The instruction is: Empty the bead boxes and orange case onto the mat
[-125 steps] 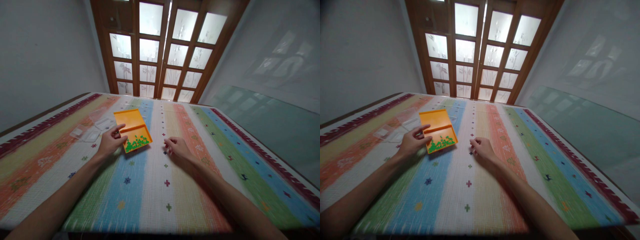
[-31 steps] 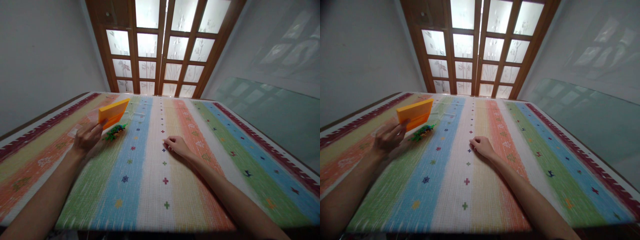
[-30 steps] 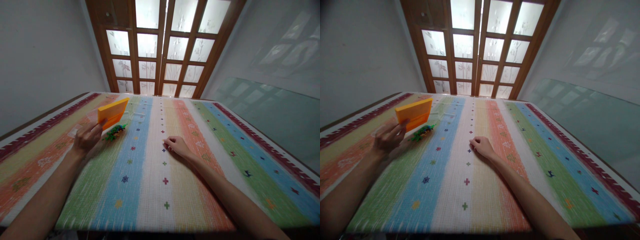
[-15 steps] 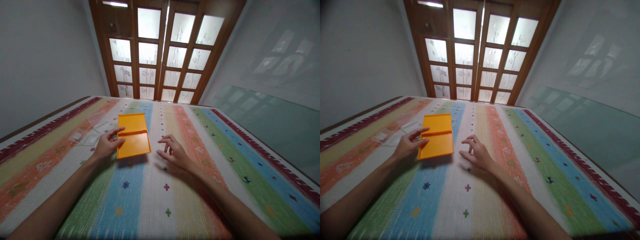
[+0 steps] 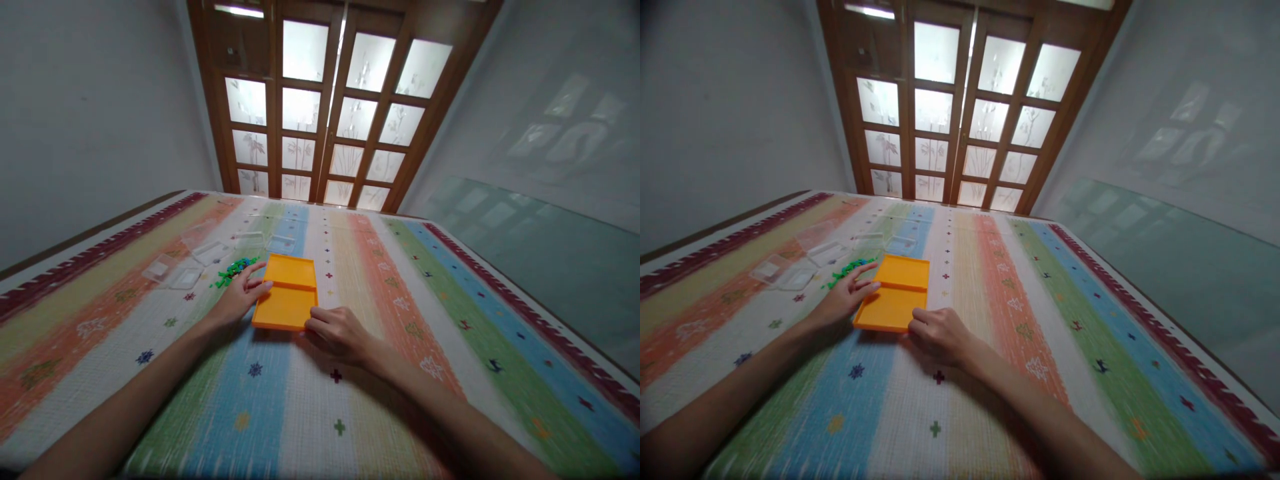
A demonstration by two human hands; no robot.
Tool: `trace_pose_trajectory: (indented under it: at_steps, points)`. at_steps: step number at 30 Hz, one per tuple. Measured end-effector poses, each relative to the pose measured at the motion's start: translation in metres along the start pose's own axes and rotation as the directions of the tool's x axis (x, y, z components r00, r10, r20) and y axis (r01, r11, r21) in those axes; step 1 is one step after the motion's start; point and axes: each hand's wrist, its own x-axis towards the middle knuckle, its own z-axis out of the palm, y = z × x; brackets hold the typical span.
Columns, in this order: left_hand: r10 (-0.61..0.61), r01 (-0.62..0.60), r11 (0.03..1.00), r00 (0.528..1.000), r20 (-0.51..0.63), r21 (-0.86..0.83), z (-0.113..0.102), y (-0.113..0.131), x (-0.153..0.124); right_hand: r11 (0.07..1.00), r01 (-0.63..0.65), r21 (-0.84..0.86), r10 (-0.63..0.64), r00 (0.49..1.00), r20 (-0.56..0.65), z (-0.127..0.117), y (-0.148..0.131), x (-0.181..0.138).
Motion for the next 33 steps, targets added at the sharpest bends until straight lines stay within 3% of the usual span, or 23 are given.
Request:
trace_pose_trajectory:
  at_steps: [2,5,10,13,17,20,26,33]
  points:
    - [0.105,-0.093,0.98,0.993,-0.062,0.175,-0.002,-0.002,0.002,0.999,-0.044,0.019,0.044,0.999,0.001,0.001,0.003,-0.001]
    - [0.295,-0.195,0.853,0.946,-0.138,0.484,-0.011,-0.003,0.004,0.989,-0.141,0.049,0.142,0.99,-0.015,0.003,0.012,-0.002]
    - [0.482,-0.129,0.664,0.827,-0.29,0.736,-0.03,-0.006,0.01,0.91,-0.402,0.101,0.403,0.915,0.015,0.009,0.032,0.002]
    - [0.549,-0.114,0.657,0.75,-0.37,0.745,-0.041,-0.004,0.013,0.86,-0.504,0.086,0.504,0.864,0.024,0.015,0.046,0.01]
    - [0.601,-0.126,0.688,0.651,-0.464,0.714,-0.058,0.003,0.013,0.835,-0.551,0.017,0.547,0.832,0.096,0.024,0.065,0.023]
    - [0.606,-0.117,0.712,0.601,-0.521,0.693,-0.068,0.006,0.012,0.809,-0.586,-0.052,0.587,0.8,0.124,0.029,0.076,0.032]
    - [0.613,-0.133,0.728,0.566,-0.552,0.673,-0.073,0.007,0.011,0.767,-0.629,-0.126,0.642,0.75,0.162,0.033,0.09,0.045]
    - [0.592,-0.12,0.751,0.558,-0.582,0.649,-0.074,0.01,0.012,0.733,-0.667,-0.138,0.681,0.712,0.173,0.035,0.105,0.051]
